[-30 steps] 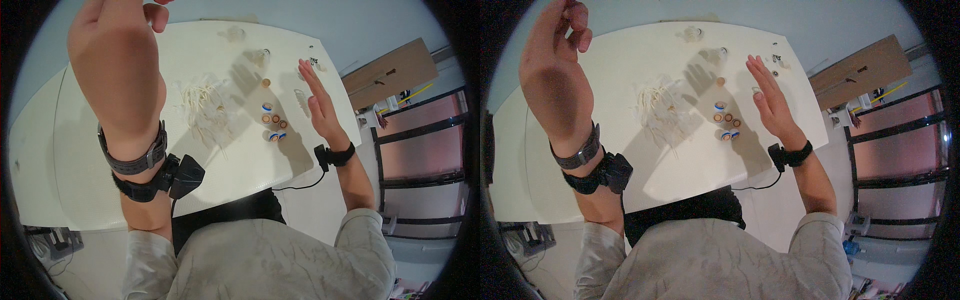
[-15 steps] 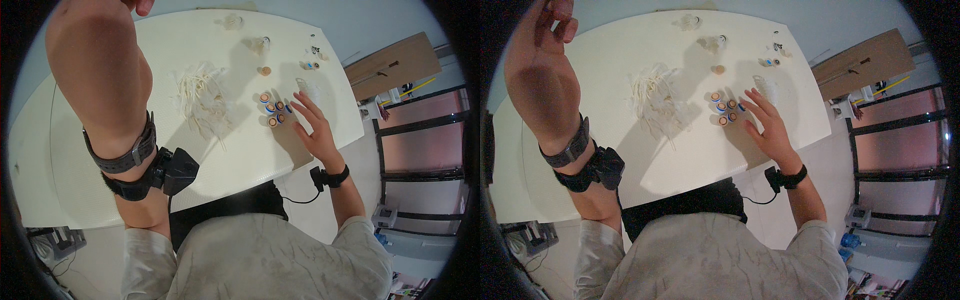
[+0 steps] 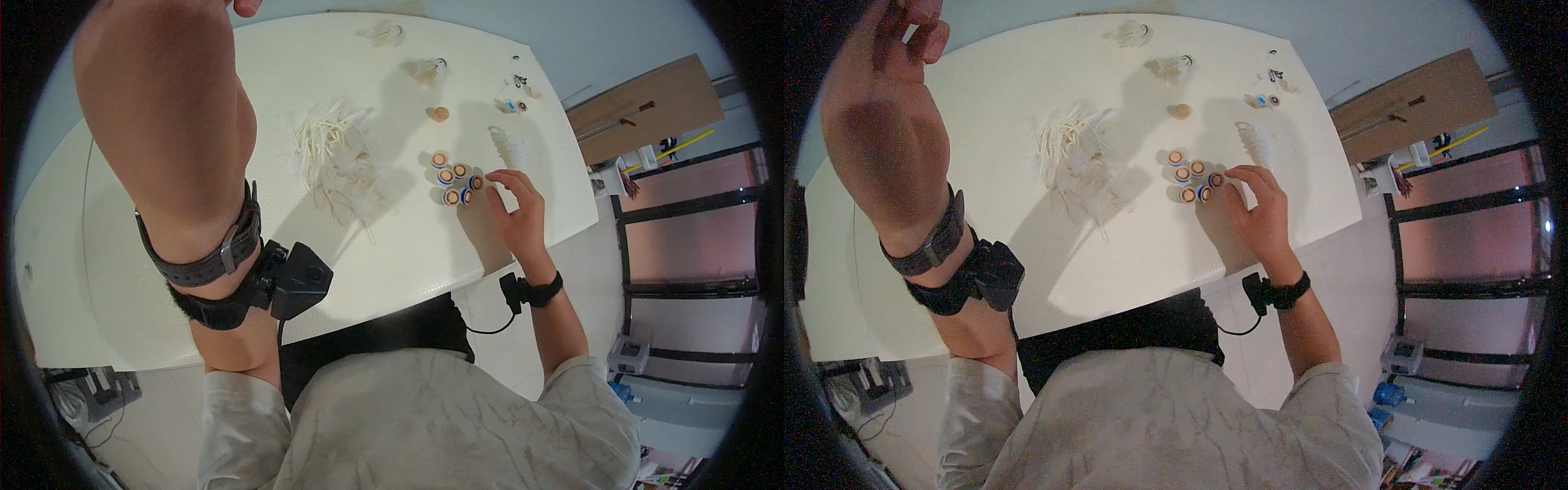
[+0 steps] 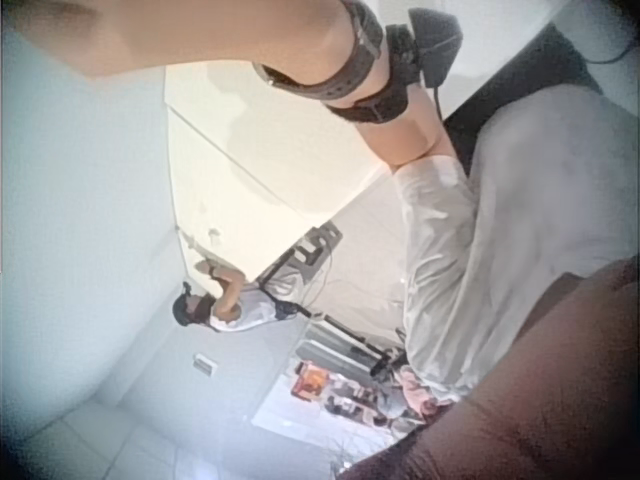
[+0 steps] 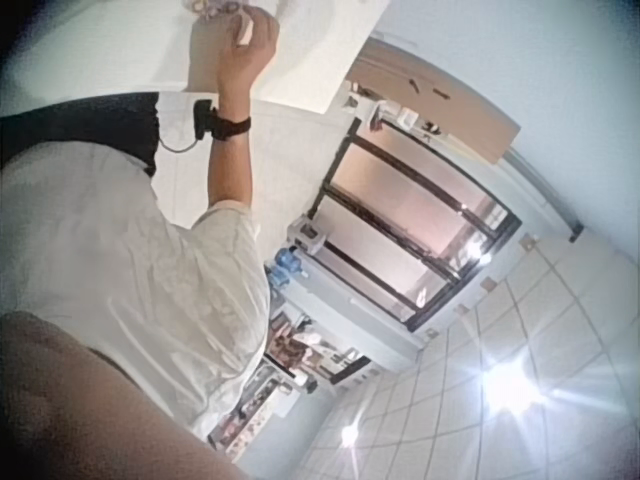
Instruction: The person assembles shuttlecocks by inserting feathers into a base and then placing the assembly into a plastic sleeve.
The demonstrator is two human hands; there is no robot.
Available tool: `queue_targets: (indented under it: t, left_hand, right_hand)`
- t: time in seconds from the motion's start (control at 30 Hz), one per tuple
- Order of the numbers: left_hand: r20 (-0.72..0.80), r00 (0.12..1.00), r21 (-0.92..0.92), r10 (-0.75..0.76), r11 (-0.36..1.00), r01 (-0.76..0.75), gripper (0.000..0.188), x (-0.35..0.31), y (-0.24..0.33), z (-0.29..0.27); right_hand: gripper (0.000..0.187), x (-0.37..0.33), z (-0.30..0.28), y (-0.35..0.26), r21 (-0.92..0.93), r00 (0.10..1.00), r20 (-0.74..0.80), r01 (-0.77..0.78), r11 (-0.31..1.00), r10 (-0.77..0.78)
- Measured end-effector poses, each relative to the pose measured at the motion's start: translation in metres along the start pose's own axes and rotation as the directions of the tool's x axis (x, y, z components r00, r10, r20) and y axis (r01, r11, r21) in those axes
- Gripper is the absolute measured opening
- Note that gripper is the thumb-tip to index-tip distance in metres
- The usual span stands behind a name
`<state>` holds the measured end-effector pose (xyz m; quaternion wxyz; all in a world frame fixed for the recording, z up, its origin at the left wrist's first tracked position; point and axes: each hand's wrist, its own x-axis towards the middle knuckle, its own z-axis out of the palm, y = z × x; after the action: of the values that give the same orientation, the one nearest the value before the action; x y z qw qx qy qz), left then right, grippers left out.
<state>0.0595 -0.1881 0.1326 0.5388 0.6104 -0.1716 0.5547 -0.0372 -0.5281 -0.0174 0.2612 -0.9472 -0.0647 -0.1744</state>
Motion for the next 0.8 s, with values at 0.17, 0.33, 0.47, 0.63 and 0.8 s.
queue_targets:
  t: [0.17,0.33,0.47,0.63,0.8]
  left_hand:
    - [0.007,1.0,-0.024,-0.015,1.0,0.015,0.032,-0.002,0.004,-0.003]
    - [0.013,0.999,-0.059,-0.036,0.998,0.037,0.029,0.001,0.006,-0.009]
    - [-0.002,0.999,-0.076,-0.053,0.996,0.053,0.028,0.0,0.008,-0.009]
    - [0.009,0.997,-0.102,-0.076,0.992,0.076,0.026,-0.001,0.009,-0.018]
    - [0.028,0.994,-0.147,-0.107,0.983,0.11,0.024,-0.006,0.01,-0.008]
  right_hand:
    - [0.027,0.002,0.005,0.001,0.048,0.998,0.062,-0.011,0.999,0.008]
    - [0.029,0.006,0.01,0.003,0.016,0.996,0.084,0.026,1.0,-0.028]
    - [0.025,0.01,0.012,0.004,0.069,0.997,0.031,-0.069,0.995,0.067]
    - [0.026,-0.009,0.01,-0.012,0.232,0.996,-0.066,-0.046,0.972,0.063]
    - [0.026,-0.024,0.022,-0.005,0.223,0.991,-0.104,-0.058,0.973,0.083]
